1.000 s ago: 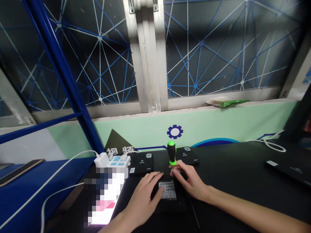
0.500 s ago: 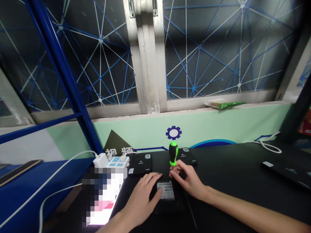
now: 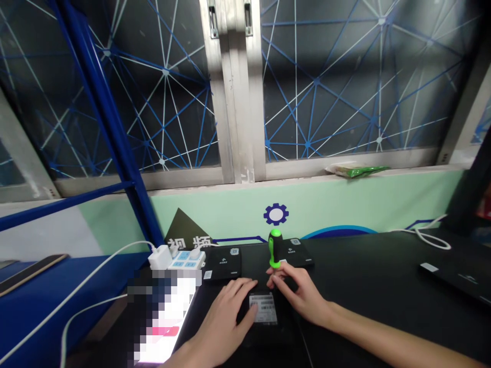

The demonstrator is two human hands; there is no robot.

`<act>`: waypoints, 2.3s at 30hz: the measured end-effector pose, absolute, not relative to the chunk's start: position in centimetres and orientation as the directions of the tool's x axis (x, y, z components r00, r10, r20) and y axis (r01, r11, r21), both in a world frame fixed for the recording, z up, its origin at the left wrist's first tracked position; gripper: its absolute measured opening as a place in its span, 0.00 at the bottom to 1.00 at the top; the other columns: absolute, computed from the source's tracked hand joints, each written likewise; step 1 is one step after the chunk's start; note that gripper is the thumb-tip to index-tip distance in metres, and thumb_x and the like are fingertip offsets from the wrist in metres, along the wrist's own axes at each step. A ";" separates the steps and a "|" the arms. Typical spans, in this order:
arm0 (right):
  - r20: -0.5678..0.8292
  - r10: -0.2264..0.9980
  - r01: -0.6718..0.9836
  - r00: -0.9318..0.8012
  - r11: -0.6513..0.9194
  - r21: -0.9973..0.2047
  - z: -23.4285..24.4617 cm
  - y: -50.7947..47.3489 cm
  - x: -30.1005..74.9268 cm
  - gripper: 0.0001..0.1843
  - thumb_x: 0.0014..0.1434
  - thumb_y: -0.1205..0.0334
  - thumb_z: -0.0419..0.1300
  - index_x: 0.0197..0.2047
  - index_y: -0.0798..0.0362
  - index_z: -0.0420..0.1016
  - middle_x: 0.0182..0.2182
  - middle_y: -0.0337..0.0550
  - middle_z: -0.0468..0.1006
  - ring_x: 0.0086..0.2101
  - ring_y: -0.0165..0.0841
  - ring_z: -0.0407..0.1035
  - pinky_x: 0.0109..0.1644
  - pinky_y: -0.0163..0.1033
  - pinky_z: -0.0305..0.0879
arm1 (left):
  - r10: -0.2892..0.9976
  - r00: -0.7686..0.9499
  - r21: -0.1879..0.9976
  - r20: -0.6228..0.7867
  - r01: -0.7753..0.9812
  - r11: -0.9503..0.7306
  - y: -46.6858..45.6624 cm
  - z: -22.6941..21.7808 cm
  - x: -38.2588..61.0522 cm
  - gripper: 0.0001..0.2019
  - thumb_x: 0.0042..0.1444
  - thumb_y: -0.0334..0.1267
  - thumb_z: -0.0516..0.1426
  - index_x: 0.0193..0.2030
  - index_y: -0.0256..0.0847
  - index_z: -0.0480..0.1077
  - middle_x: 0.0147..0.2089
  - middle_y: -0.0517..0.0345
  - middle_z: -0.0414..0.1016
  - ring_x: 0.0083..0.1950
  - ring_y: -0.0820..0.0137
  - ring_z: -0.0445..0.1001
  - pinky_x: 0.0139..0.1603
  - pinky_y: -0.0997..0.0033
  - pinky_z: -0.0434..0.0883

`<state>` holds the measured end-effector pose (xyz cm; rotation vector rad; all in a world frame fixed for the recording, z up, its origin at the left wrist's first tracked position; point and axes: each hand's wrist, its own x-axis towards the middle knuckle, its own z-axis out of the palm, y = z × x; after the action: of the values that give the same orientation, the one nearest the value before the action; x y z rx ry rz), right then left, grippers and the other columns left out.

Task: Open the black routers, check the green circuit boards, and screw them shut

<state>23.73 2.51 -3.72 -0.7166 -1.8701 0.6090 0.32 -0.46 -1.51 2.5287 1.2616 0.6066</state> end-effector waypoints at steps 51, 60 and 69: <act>0.602 0.760 0.215 -0.245 0.648 -0.731 -4.6 2.9 23.3 0.11 0.69 0.57 0.57 0.44 0.50 0.80 0.37 0.45 0.84 0.35 0.37 0.78 0.46 0.41 0.71 | 0.802 0.563 0.371 0.200 0.714 -0.594 0.1 -1.9 -0.4 0.22 0.69 0.46 0.51 0.68 0.50 0.61 0.67 0.51 0.66 0.67 0.56 0.65 0.67 0.47 0.63; 0.592 0.758 0.245 -0.275 0.651 -0.719 -4.1 2.7 23.4 0.12 0.69 0.57 0.56 0.43 0.52 0.79 0.31 0.42 0.82 0.34 0.35 0.76 0.43 0.38 0.70 | 0.809 0.546 0.383 0.215 0.715 -0.585 -0.4 -1.3 -0.1 0.21 0.70 0.45 0.51 0.67 0.50 0.62 0.66 0.53 0.67 0.67 0.57 0.65 0.67 0.46 0.63; 0.607 0.752 0.196 -0.257 0.655 -0.730 -3.8 2.8 23.1 0.12 0.68 0.57 0.57 0.41 0.55 0.78 0.29 0.44 0.81 0.29 0.33 0.74 0.36 0.35 0.70 | 0.777 0.567 0.349 0.275 0.694 -0.630 0.3 -2.4 -0.7 0.21 0.69 0.45 0.52 0.67 0.51 0.62 0.65 0.53 0.68 0.65 0.56 0.67 0.67 0.46 0.64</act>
<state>23.08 2.81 -3.81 -0.7611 -1.7888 0.6411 -0.67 0.34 -2.37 2.5976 1.2347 0.6035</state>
